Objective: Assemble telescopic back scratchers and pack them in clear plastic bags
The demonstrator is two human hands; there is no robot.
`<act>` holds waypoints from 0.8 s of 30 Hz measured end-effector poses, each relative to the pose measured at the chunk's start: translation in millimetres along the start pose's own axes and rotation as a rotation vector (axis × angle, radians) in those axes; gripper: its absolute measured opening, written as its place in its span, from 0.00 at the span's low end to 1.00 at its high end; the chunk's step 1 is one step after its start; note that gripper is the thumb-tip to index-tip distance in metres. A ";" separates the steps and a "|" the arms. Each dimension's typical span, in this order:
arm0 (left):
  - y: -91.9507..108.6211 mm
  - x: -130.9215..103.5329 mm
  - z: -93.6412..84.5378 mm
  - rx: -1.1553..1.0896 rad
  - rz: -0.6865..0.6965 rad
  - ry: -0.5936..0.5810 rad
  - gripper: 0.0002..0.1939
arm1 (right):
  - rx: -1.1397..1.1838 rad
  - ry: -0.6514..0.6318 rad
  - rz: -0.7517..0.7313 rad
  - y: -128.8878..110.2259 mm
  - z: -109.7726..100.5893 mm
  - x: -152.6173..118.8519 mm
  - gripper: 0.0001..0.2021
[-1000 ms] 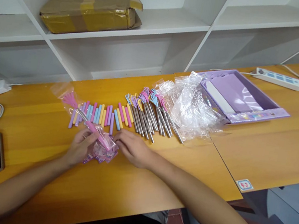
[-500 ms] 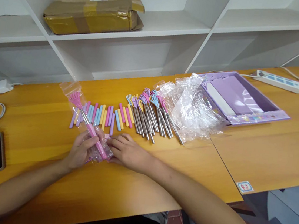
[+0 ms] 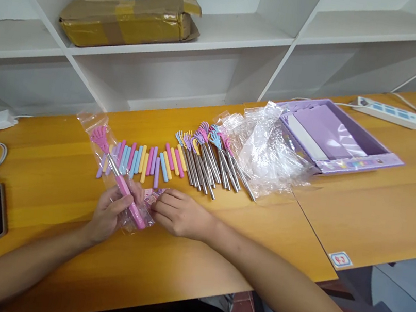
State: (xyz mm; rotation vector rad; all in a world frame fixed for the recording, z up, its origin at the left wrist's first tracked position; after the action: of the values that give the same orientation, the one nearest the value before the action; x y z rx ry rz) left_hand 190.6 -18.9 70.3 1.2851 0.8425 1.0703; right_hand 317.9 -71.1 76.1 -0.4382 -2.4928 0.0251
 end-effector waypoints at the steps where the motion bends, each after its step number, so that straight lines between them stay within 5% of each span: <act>1: 2.2 -0.4 0.4 0.004 0.015 -0.004 0.17 | 0.006 -0.003 0.002 0.1 0.5 -0.4 0.14; 16: 9.8 -3.7 1.4 -0.081 0.073 -0.030 0.16 | 0.227 0.041 0.178 33.2 -2.6 -1.7 0.08; 21: 11.5 -3.4 2.2 -0.097 0.076 -0.019 0.14 | 0.208 -0.031 0.380 52.7 15.5 -9.6 0.36; 24: 9.1 -3.9 1.7 -0.086 0.058 -0.022 0.14 | 0.201 -0.049 0.397 57.5 21.9 -13.4 0.33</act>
State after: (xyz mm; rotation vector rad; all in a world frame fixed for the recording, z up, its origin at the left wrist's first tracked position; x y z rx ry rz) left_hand 189.6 -23.5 79.3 1.2534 0.7386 1.1250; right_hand 333.2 -19.2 43.9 -0.8450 -2.3795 0.4438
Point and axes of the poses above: each hand's wrist, its own x-axis towards the middle knuckle, its own z-axis out of the palm, y = z × x, the point moved 10 cm from there along x, towards the middle knuckle, and after that the axes turned 1 degree about z, right-handed, at the moved point
